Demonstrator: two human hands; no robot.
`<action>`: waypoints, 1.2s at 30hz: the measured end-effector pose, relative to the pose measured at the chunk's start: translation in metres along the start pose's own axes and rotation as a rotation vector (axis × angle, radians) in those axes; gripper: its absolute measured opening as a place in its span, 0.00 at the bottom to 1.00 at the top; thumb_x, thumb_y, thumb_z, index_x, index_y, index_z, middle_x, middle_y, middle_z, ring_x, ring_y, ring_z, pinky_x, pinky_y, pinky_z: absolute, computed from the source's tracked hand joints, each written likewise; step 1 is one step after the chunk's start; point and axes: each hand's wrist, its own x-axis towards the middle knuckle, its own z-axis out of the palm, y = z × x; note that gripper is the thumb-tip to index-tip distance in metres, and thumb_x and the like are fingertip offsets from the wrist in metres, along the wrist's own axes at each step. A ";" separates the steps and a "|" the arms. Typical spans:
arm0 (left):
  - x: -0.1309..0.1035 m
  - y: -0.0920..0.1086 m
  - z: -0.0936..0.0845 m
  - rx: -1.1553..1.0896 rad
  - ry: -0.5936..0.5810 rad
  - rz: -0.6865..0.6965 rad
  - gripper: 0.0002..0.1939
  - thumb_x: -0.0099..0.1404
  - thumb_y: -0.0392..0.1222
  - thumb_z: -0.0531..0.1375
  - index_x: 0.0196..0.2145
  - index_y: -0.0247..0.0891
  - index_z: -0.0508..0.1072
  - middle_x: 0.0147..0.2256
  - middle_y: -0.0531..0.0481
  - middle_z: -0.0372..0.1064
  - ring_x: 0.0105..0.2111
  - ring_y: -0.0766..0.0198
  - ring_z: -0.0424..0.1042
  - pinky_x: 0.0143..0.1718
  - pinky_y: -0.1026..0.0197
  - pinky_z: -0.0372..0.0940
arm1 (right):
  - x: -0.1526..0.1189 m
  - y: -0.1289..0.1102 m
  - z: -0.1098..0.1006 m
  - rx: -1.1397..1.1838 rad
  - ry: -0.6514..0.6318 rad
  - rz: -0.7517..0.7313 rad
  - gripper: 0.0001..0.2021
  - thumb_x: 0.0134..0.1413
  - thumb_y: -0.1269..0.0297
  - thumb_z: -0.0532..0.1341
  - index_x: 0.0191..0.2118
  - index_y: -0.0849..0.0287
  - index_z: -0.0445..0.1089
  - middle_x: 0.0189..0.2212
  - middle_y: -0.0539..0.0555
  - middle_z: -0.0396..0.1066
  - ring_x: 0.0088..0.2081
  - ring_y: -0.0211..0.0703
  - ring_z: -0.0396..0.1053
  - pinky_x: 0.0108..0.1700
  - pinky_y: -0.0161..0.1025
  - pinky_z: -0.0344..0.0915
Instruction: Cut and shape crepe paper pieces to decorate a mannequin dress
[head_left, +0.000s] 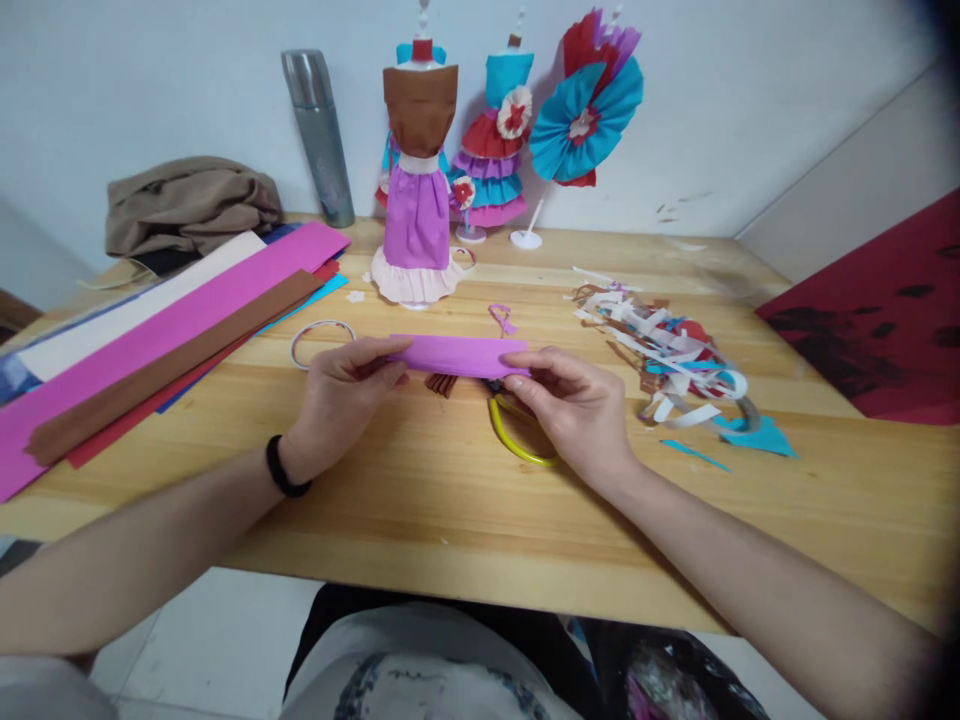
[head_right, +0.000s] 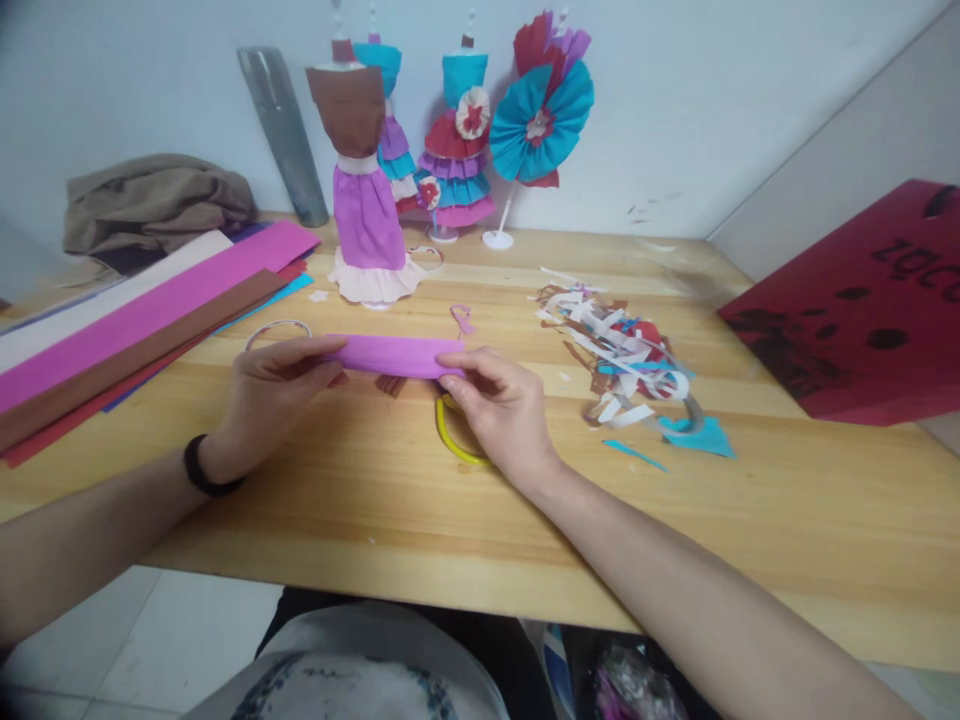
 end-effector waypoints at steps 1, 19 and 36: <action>0.000 -0.001 -0.001 0.016 -0.008 0.020 0.08 0.58 0.35 0.67 0.37 0.41 0.83 0.29 0.53 0.78 0.27 0.66 0.76 0.30 0.63 0.72 | 0.000 0.001 0.000 -0.005 0.004 -0.007 0.06 0.51 0.65 0.69 0.36 0.48 0.80 0.34 0.51 0.79 0.35 0.46 0.76 0.38 0.44 0.74; 0.001 -0.004 0.001 0.083 0.030 0.038 0.04 0.59 0.38 0.66 0.32 0.39 0.82 0.29 0.50 0.78 0.24 0.68 0.74 0.25 0.67 0.71 | -0.001 -0.001 -0.001 -0.181 0.033 -0.129 0.06 0.53 0.67 0.67 0.37 0.50 0.80 0.34 0.52 0.81 0.34 0.46 0.78 0.39 0.44 0.74; -0.001 -0.006 0.000 0.129 0.068 -0.007 0.05 0.57 0.37 0.66 0.32 0.39 0.82 0.28 0.51 0.78 0.25 0.68 0.73 0.28 0.66 0.70 | -0.001 0.002 -0.001 -0.227 -0.022 -0.098 0.03 0.55 0.65 0.65 0.33 0.51 0.77 0.31 0.52 0.79 0.33 0.48 0.76 0.37 0.45 0.72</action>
